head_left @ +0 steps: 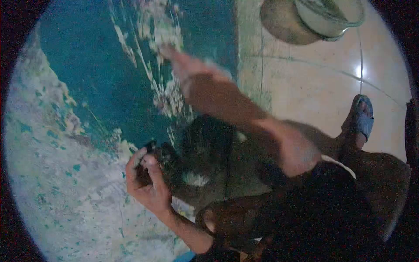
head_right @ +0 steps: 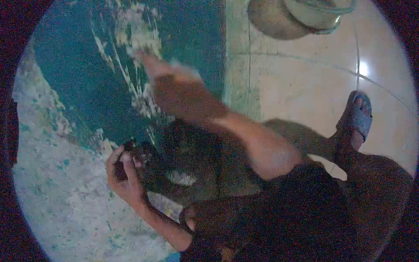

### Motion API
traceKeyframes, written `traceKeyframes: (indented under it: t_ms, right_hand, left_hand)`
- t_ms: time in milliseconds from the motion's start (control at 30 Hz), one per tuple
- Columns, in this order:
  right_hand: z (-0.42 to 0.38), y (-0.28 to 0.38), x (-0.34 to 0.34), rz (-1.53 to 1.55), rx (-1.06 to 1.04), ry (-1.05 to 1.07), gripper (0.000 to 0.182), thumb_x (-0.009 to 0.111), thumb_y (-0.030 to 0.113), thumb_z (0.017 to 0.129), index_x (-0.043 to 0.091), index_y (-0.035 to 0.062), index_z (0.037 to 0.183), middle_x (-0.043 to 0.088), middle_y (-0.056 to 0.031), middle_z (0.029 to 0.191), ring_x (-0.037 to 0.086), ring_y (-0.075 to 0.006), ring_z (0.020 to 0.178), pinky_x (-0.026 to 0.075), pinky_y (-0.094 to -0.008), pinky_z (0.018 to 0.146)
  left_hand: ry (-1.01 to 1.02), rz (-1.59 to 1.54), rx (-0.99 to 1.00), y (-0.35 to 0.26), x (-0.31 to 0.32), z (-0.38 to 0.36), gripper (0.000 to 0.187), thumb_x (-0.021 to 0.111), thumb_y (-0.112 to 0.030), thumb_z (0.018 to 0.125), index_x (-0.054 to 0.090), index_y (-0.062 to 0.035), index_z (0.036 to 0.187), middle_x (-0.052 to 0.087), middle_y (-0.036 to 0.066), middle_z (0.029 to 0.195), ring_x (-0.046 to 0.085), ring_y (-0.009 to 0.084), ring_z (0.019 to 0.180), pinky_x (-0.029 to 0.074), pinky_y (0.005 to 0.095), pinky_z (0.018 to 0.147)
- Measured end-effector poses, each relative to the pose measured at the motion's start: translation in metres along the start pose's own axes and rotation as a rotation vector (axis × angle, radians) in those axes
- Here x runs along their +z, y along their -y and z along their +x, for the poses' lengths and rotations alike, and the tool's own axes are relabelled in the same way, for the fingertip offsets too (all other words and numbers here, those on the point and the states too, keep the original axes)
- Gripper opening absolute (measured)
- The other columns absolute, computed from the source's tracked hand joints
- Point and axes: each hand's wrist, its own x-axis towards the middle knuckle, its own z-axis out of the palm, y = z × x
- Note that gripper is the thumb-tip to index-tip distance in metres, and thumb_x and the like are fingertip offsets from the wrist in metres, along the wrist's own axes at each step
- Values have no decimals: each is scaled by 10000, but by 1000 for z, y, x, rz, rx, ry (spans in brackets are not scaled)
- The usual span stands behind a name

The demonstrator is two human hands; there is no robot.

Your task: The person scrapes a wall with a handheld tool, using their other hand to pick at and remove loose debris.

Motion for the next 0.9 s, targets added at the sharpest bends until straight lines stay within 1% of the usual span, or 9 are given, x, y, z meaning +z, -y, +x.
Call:
traceKeyframes:
  t_ms: [133,200,267,400,567,633,700,733,900]
  right_hand:
    - [42,40,-34,-187,490,426,539,473,242,1005,420,54,1508,600,-273,1348,612,-406,1225,490,-516,1050]
    - [-22,13,-6,79,219,80,480,475,220,1001,480,78,1459,629,-271,1292,635,-424,1164,511,-531,1011]
    - [-30,34,-7,-183,150,37,450,462,194,995,513,102,1433,649,-261,1260,653,-442,1109,539,-549,946]
    - [25,32,-20,-142,340,288,521,478,133,981,460,120,1501,617,-253,1336,630,-383,1214,516,-499,1023]
    - [-27,73,-16,18,174,88,529,478,109,986,405,67,1508,605,-273,1333,641,-414,1170,546,-474,972]
    - [0,50,-22,15,486,396,554,485,97,995,390,98,1541,540,-248,1458,620,-369,1250,530,-450,1018]
    - [-16,48,-9,-11,217,127,496,443,168,1009,441,58,1493,548,-286,1411,691,-411,1074,579,-469,876]
    - [-29,67,-7,-53,188,126,491,453,180,1018,436,68,1495,593,-275,1351,678,-404,1109,570,-481,893]
    - [10,49,-20,-74,416,307,539,493,164,980,451,69,1509,675,-285,1193,705,-429,1006,578,-520,844]
  left_hand:
    - [-3,53,6,0,2,-8,240,698,-106,973,678,9,1183,675,34,950,599,101,817,493,258,768]
    - [-5,113,71,-5,6,-8,247,699,-107,973,673,8,1189,672,31,943,597,98,812,494,259,765]
    - [-21,24,27,-4,8,1,247,700,-105,972,672,8,1190,673,31,955,598,102,822,497,262,774]
    - [-19,38,-22,-5,5,-11,246,698,-104,973,666,11,1189,673,34,966,598,107,860,497,272,801]
    - [21,-38,33,-8,8,4,250,690,-93,978,658,9,1204,688,46,982,618,121,895,500,277,838]
    - [20,-9,17,-9,8,-2,251,685,-91,979,657,7,1208,692,54,987,630,127,905,504,280,849]
    - [17,35,9,-12,-3,-13,249,680,-88,980,656,8,1209,695,62,990,642,135,910,510,286,858]
    - [-2,27,44,-14,-3,-10,248,678,-86,981,655,9,1209,696,65,991,647,139,909,514,291,860]
    - [-15,92,23,-9,-5,-14,237,677,-82,982,660,10,1199,698,73,1007,663,151,903,530,307,852]
